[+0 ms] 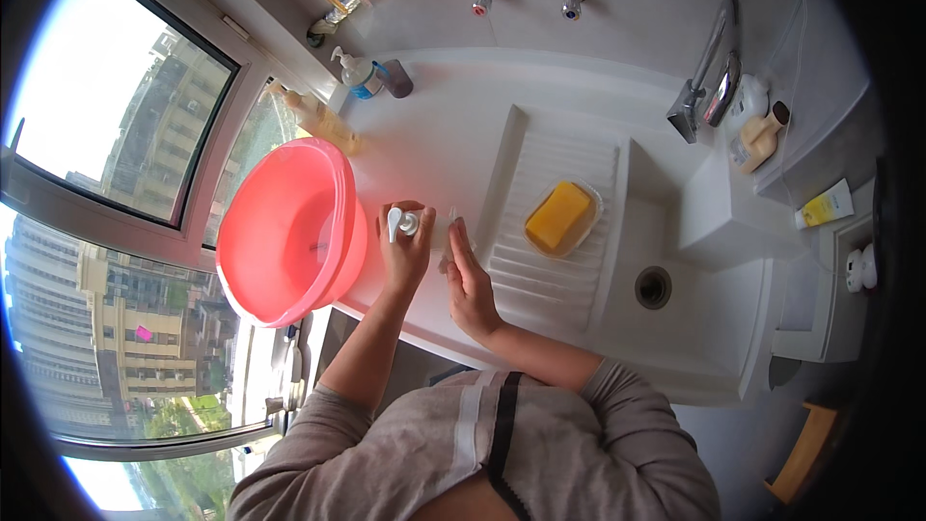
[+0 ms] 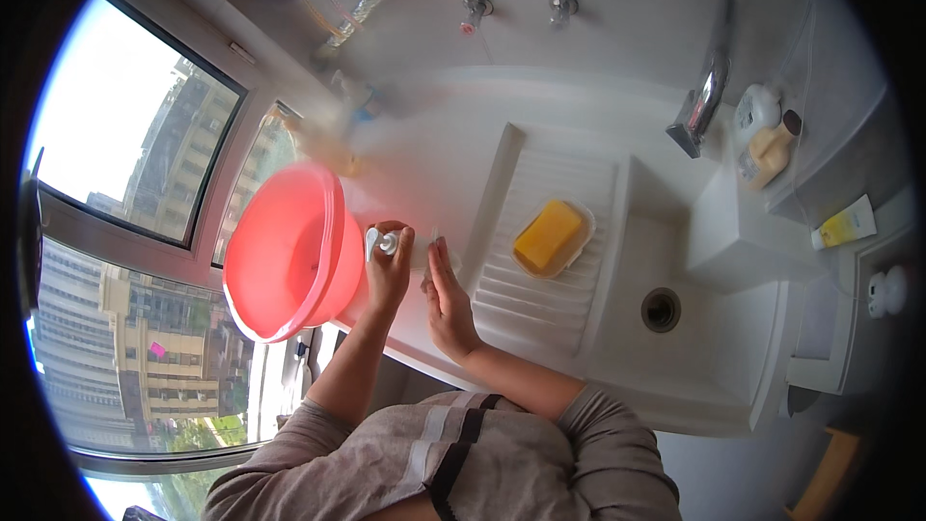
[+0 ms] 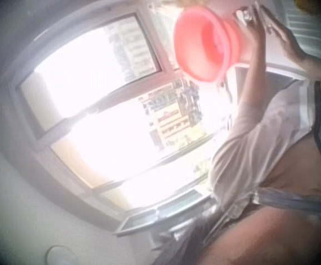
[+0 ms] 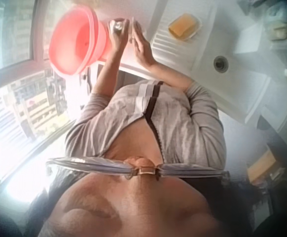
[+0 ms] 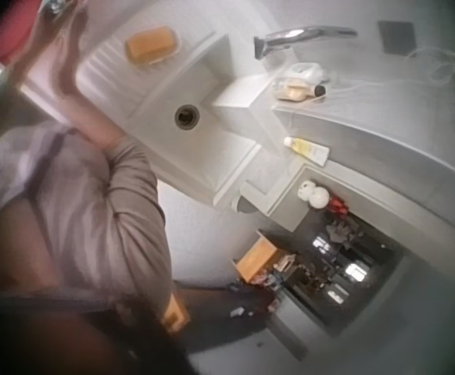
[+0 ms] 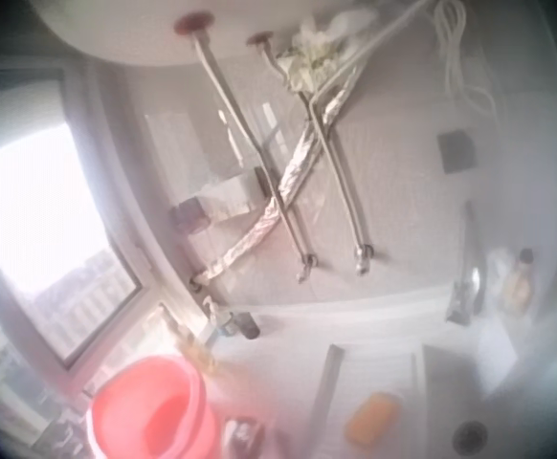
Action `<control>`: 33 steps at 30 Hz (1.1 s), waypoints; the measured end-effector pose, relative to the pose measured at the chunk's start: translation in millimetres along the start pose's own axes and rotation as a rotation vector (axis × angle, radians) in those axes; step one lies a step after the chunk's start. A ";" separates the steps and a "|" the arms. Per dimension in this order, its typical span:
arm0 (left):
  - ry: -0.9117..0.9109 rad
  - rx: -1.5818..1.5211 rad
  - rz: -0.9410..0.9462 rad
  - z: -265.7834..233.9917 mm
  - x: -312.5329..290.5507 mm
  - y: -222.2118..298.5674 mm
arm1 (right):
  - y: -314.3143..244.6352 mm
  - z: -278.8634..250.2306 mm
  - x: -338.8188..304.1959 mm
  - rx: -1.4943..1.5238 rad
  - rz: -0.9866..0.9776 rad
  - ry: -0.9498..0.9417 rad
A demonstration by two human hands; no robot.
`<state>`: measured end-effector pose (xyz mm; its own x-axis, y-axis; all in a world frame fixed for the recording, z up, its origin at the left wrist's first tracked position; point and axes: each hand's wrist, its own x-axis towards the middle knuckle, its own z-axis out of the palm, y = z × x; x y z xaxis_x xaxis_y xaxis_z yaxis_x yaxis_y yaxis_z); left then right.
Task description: The person wipes the sink surface with a cloth, then cleans a white pump bottle and a purple cup using the cloth. They rinse the cloth in a pink basin and continue wiping the sink area.
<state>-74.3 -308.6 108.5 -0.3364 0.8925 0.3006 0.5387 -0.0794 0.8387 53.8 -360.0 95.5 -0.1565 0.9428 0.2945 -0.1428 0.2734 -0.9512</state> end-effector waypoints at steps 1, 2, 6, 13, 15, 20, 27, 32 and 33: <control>-0.004 0.002 -0.007 0.0 -0.6 -1.4 | 0.3 4.2 1.2 -0.054 -0.062 -0.007; -0.016 0.010 -0.023 -1.7 -4.7 -5.8 | 1.9 7.6 1.1 -0.108 -0.124 -0.015; -0.060 0.102 0.030 -8.2 -1.5 -7.7 | 30.0 -0.6 5.3 -0.153 -0.097 -0.011; -0.162 0.219 0.089 -19.6 -6.2 1.5 | 11.9 6.7 12.9 -0.337 -0.300 -0.100; -0.175 0.221 0.059 -20.7 -6.9 -0.3 | 18.6 8.0 17.2 -0.308 -0.267 -0.087; -0.289 0.344 0.006 -27.6 -1.5 14.8 | 58.7 -14.3 35.0 -0.137 0.073 -0.160; -0.236 -0.017 -0.160 -21.7 -7.2 -3.5 | 30.6 8.0 19.7 0.005 -0.030 -0.107; -0.247 -0.115 -0.218 -21.4 -7.3 11.6 | 63.6 0.4 22.6 0.165 0.198 -0.169; -0.260 -0.127 -0.254 -23.8 -6.0 11.0 | 53.7 5.8 19.9 0.193 0.190 -0.150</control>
<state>-84.7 -325.4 126.8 -0.2307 0.9724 -0.0360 0.3578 0.1192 0.9262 37.3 -327.7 50.8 -0.3388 0.9309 0.1366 -0.2775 0.0399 -0.9599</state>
